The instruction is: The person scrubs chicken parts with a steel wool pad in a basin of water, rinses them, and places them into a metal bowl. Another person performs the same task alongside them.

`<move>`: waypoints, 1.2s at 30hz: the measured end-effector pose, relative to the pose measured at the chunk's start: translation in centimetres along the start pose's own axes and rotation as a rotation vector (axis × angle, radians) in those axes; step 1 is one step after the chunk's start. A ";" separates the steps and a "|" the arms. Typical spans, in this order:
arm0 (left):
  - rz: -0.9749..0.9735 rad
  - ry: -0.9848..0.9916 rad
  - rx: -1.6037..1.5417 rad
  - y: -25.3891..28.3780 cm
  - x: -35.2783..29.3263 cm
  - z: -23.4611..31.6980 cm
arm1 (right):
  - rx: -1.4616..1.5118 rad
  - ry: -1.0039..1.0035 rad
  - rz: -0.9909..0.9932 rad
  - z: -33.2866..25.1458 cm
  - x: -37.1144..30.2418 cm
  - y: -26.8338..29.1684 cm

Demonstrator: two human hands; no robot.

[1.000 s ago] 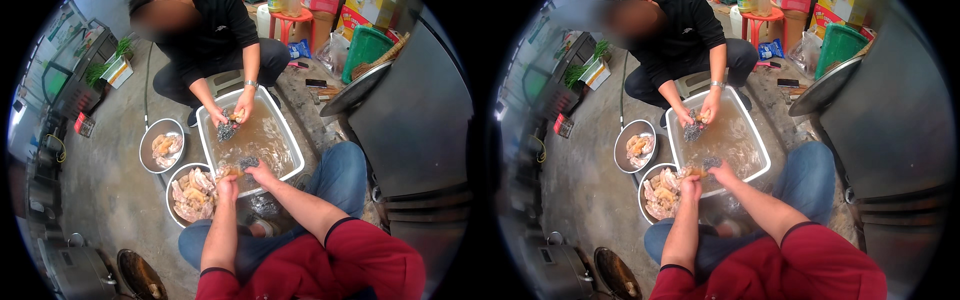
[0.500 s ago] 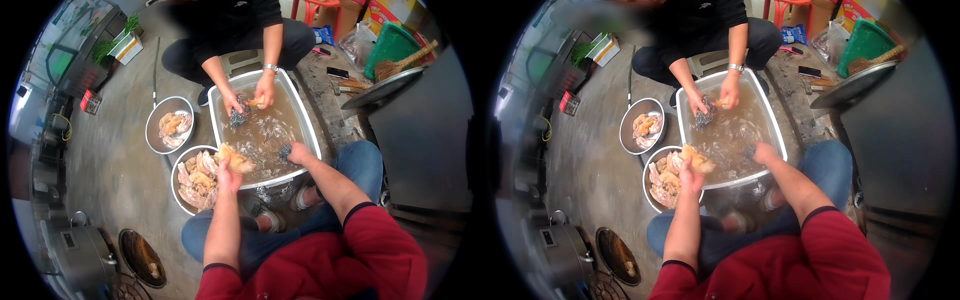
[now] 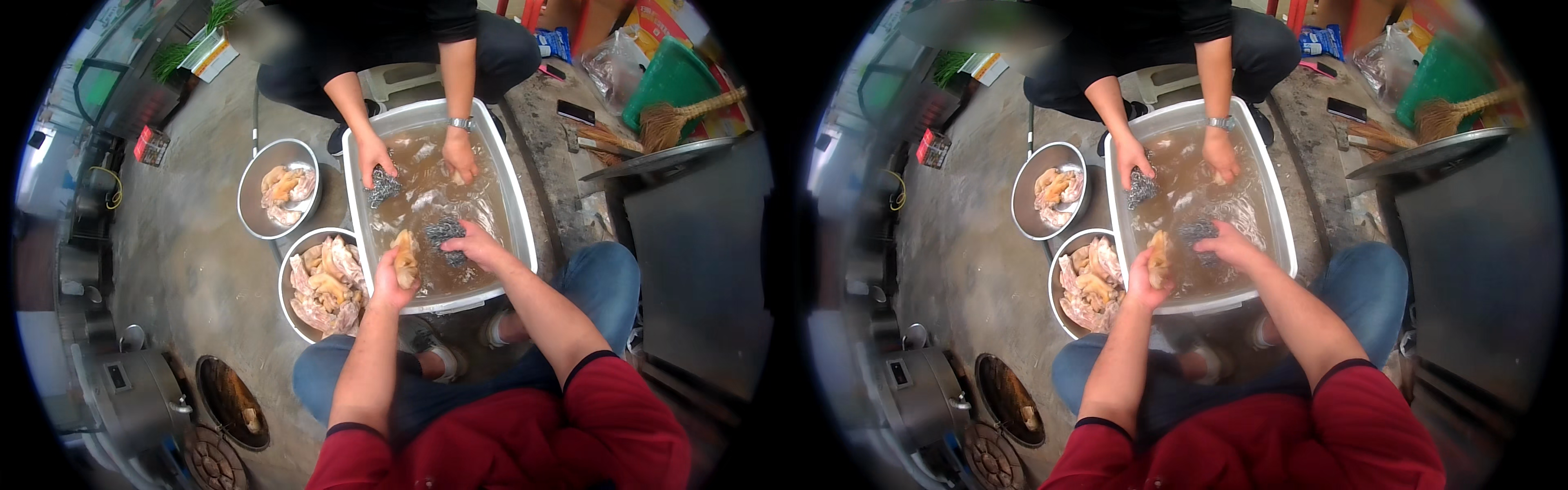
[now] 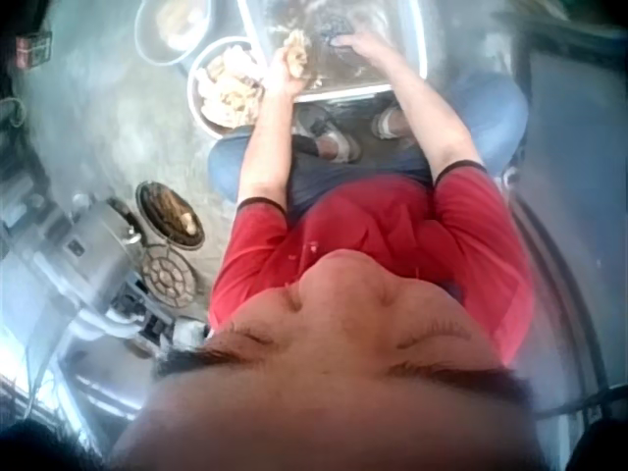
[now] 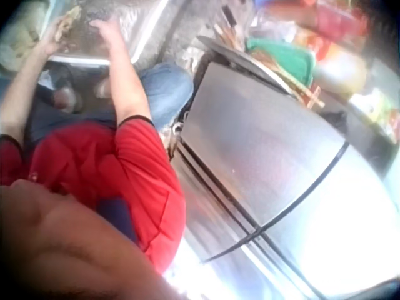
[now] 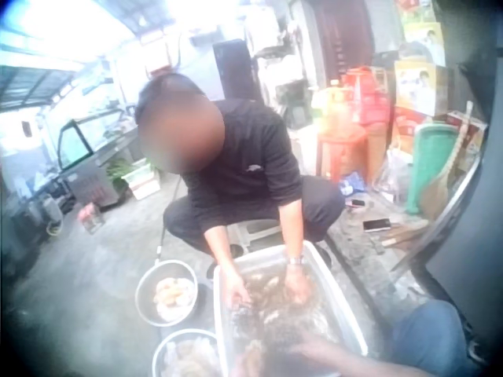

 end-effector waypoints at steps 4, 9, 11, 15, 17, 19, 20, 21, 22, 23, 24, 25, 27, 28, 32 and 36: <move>0.035 0.081 0.136 0.8 0.5 -1.7 | -0.422 0.276 -0.076 -5.0 -4.1 -5.4; -0.010 0.200 0.110 -0.9 -2.0 -2.3 | -0.809 0.451 -0.042 -6.7 -7.0 -7.0; 0.016 0.201 0.128 -0.9 -2.7 -2.7 | -0.983 0.522 -0.046 -6.4 -7.5 -7.9; 0.019 0.231 0.129 -0.1 -2.8 -3.8 | -1.077 0.701 -0.001 -5.5 -8.4 -9.0; 0.064 0.289 0.082 -0.3 -3.5 -4.3 | -1.113 0.742 0.055 -5.1 -7.8 -9.1; -0.009 0.302 0.063 -0.3 -3.6 -4.3 | -1.148 0.747 0.077 -4.9 -8.0 -9.3; -0.041 0.311 0.054 -0.3 -3.7 -4.4 | -1.165 0.731 0.072 -5.1 -8.2 -9.4; -0.035 0.287 0.071 -0.2 -3.5 -4.4 | -1.181 0.714 0.067 -5.3 -8.4 -9.4; -0.030 0.260 0.098 -0.5 -3.5 -3.8 | -1.187 0.745 0.041 -5.8 -8.9 -9.7; -0.025 0.233 0.125 -0.5 -3.5 -3.3 | -1.201 0.719 0.000 -6.2 -9.2 -9.7; -0.122 0.232 0.123 -0.8 -3.7 -3.3 | -1.214 0.691 -0.040 -6.5 -9.7 -9.7; -0.136 0.244 0.110 -1.2 -4.0 -3.3 | -1.229 0.667 -0.079 -6.8 -10.0 -9.7; -0.165 0.270 0.082 -2.1 -4.5 -3.4 | -1.248 0.745 -0.141 -7.2 -10.7 -10.1; -0.139 0.283 0.095 -2.2 -4.9 -3.4 | -1.275 0.723 -0.188 -7.2 -10.8 -10.3; -0.078 0.338 0.109 -1.5 -5.0 -4.5 | -1.352 0.662 -0.233 -6.8 -11.2 -10.5; -0.172 0.318 0.219 -0.6 -3.9 -5.8 | -1.260 0.787 -0.025 -4.6 -10.7 -9.5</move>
Point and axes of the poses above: each hand's wrist, its own x-axis towards the middle knuckle, its own y-axis out of the back of the hand, z = x × y, the point moved 7 cm from there along x, towards the middle knuckle, and after that the axes turned 12 degrees about -y, right-handed, at the moved point
